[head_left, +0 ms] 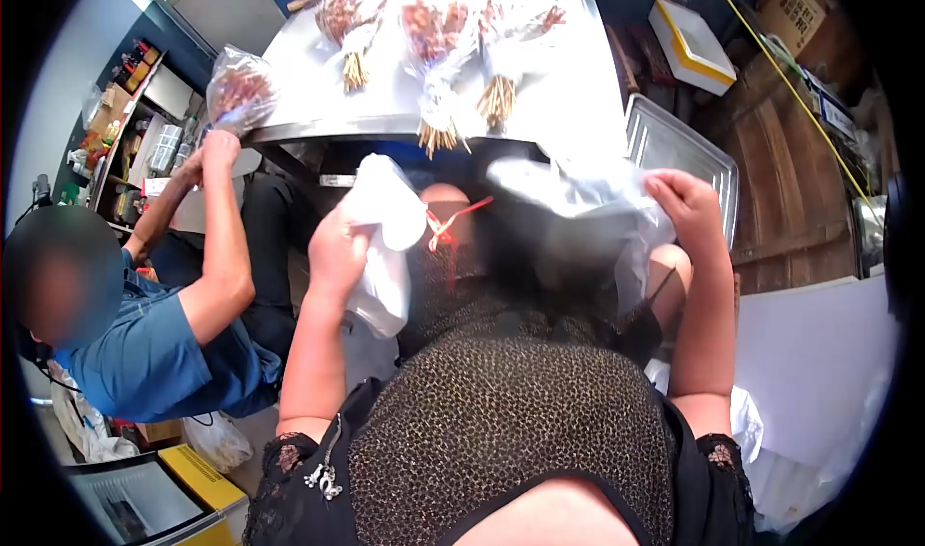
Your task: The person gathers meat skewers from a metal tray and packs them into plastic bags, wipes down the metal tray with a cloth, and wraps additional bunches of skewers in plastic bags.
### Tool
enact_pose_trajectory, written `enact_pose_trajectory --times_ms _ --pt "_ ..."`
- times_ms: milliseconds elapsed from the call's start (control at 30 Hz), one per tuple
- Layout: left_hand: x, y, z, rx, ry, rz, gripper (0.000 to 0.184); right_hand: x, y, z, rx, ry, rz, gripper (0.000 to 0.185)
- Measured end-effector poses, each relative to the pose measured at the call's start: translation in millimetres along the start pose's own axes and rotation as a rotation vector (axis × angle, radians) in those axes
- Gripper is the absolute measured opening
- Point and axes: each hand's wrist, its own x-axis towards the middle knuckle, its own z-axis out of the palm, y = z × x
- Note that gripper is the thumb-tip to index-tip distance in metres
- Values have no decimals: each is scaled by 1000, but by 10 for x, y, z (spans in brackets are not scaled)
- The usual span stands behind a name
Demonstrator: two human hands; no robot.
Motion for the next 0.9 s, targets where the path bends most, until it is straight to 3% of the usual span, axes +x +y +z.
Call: enact_pose_trajectory --times_ms 167,233,367,400,600,633,700,733,767,900 --pt "424 468 -596 154 378 224 53 -204 468 46 237 -42 257 16" --pt "661 558 -792 374 522 372 53 -287 679 45 300 -33 375 17" --pt "1222 675 -1050 616 598 407 48 -505 1009 113 84 157 345 18" --pt "1456 591 -1101 625 637 576 45 -561 1126 161 96 203 329 19" --pt "2526 17 -1095 563 584 828 39 -725 1190 255 162 285 316 12" --pt "2645 -233 -1061 570 504 767 41 -720 1177 247 140 290 308 12" --pt "2670 -512 -883 865 348 509 60 -706 1112 211 121 281 333 13" --pt "2588 -619 -766 908 186 233 86 -681 1066 169 183 257 408 14" --pt "2490 -605 -644 847 111 73 99 -659 1050 115 245 240 484 15" --pt "2013 258 -170 264 59 520 91 -427 696 19 550 182 445 19"
